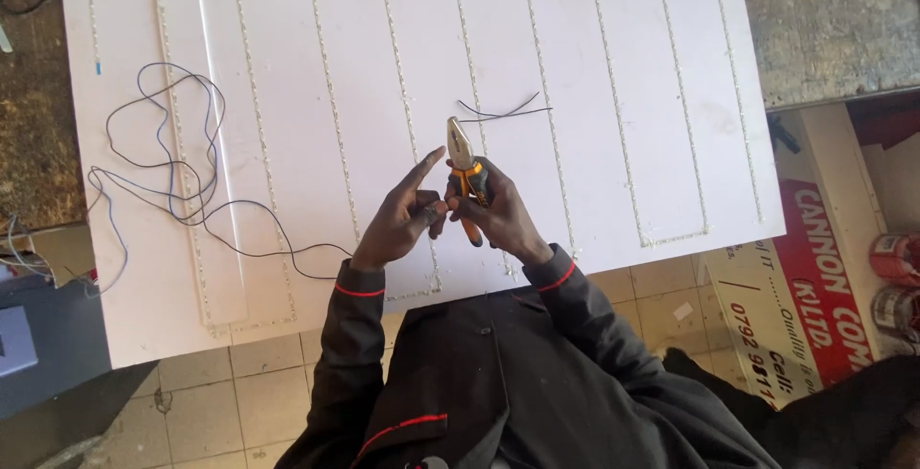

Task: Cutting a long wire into multiple short segments using pliers on a workbench.

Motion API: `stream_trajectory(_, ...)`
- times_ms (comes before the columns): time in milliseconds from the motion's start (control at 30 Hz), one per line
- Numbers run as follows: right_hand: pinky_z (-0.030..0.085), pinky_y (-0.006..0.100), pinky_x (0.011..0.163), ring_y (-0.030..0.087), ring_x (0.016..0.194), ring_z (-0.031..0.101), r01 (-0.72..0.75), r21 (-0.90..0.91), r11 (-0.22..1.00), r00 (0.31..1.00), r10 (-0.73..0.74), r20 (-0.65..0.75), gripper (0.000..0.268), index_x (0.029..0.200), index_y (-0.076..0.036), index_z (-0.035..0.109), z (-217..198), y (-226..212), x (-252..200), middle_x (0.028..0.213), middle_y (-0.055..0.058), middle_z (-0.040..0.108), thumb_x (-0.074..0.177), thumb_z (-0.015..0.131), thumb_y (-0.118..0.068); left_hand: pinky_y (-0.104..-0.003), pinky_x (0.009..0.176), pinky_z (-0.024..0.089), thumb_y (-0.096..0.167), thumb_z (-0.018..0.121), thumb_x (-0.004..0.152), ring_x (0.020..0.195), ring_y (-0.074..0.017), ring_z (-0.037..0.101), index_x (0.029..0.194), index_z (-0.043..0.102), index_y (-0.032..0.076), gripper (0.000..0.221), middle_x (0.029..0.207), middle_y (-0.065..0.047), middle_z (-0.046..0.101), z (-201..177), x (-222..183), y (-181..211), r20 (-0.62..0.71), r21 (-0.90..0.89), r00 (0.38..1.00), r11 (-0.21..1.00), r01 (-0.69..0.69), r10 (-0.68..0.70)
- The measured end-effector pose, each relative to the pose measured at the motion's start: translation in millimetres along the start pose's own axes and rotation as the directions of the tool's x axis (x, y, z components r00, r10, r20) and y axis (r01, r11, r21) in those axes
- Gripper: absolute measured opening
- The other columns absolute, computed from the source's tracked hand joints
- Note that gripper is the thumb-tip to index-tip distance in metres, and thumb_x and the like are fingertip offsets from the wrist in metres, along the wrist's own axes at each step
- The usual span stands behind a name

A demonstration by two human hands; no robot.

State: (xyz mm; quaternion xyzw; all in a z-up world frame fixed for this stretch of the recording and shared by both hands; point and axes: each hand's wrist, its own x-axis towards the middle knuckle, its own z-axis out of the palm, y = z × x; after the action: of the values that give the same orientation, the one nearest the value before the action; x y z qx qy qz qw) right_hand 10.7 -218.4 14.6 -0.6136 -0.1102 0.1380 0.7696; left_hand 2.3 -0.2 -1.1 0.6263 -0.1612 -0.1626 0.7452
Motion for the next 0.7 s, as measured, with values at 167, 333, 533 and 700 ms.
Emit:
stream_trajectory(167,0.072,0.041,0.072,0.022,0.07,0.075,0.074,0.032,0.997,0.997,-0.073,-0.028,0.055,0.155,0.005,0.057,-2,1,0,0.102,0.019,0.073,0.101,0.068,0.009,-0.035,0.067,0.062,0.003,0.064,0.112,0.062,-0.0234,0.075,0.158,0.058,0.004,0.047,0.071,-0.017,0.077,1,4,-14,-0.088,0.033,0.993,0.996,0.087,-0.084)
stream_trajectory(333,0.069,0.036,0.059,0.026,0.08,0.079,0.139,-0.009,0.99,0.977,-0.139,-0.163,0.054,0.153,0.004,0.056,-29,17,12,0.1,0.018,0.072,0.099,0.064,0.005,-0.03,0.063,0.059,-0.003,0.061,0.11,0.062,-0.0186,0.074,0.126,0.082,0.001,0.027,0.075,-0.015,0.079,-5,-5,-17,-0.243,0.326,0.969,0.937,0.124,-0.043)
stream_trajectory(533,0.071,0.042,0.08,0.023,0.092,0.077,0.214,-0.117,0.97,0.955,-0.233,-0.184,0.049,0.153,0.003,0.055,-28,1,17,0.105,0.012,0.07,0.107,0.07,-0.004,-0.035,0.068,0.062,-0.001,0.064,0.111,0.071,-0.0219,0.078,0.126,0.082,0.0,0.023,0.085,-0.016,0.084,-11,-9,-21,-0.297,0.447,0.955,0.88,0.16,-0.022)
stream_trajectory(700,0.071,0.041,0.079,0.022,0.093,0.072,0.198,-0.085,0.976,0.944,-0.213,-0.252,0.052,0.154,0.003,0.052,-22,1,19,0.103,0.011,0.068,0.106,0.07,-0.008,-0.035,0.064,0.06,0.005,0.065,0.115,0.066,-0.0177,0.075,0.124,0.082,0.0,0.02,0.09,-0.018,0.085,-10,-13,-7,-0.296,0.465,0.955,0.872,0.155,-0.012)
